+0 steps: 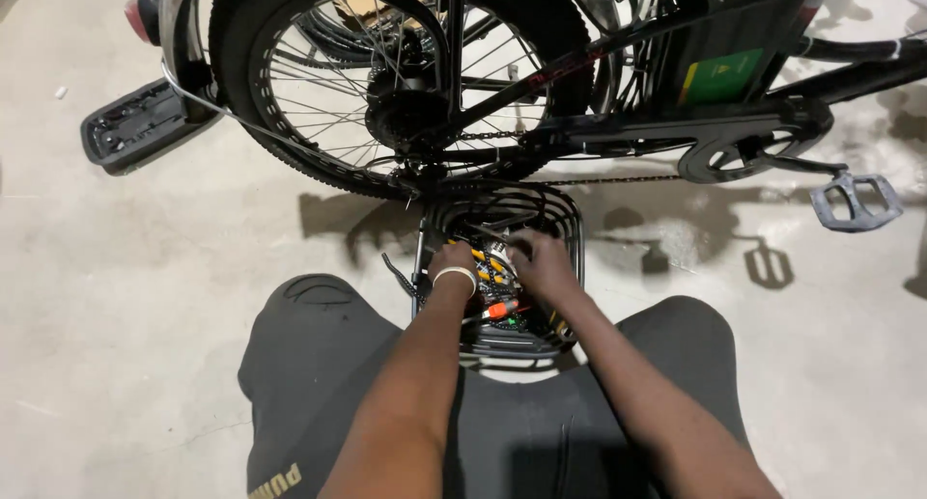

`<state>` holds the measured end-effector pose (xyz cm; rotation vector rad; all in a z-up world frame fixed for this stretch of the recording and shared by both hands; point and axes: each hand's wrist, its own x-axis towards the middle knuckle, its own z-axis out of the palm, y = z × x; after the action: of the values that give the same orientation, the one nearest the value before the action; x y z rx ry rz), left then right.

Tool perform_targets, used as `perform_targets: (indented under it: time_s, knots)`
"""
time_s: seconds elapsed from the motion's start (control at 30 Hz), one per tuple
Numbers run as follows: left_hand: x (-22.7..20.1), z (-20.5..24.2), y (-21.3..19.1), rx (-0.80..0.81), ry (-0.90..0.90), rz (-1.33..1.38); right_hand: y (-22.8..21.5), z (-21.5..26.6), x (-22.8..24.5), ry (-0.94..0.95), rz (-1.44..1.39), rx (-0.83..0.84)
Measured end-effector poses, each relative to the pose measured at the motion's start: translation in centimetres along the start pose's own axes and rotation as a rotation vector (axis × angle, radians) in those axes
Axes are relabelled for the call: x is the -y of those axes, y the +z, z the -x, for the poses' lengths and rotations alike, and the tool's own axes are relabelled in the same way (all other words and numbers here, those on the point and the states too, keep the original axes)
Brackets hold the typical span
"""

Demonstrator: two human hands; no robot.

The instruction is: The person assembles an electric bicycle by connecting wires and securing components near the rear wheel and battery. They use zip ties and pliers to organize and fasten the wiring harness.

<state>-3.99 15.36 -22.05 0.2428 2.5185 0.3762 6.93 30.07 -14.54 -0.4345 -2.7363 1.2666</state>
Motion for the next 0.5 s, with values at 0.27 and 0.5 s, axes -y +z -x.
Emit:
perform_targets:
  time_s: [0.27,0.5]
  knots:
    - [-3.4,4.5,0.5,0.018,-0.182,0.034,6.3,-4.1,-1.9,-0.002,0.095,0.286]
    - [0.2,1.5,4.3,0.124,-0.045,-0.104,11.1,-7.6,-4.8,-0.311,0.830,0.410]
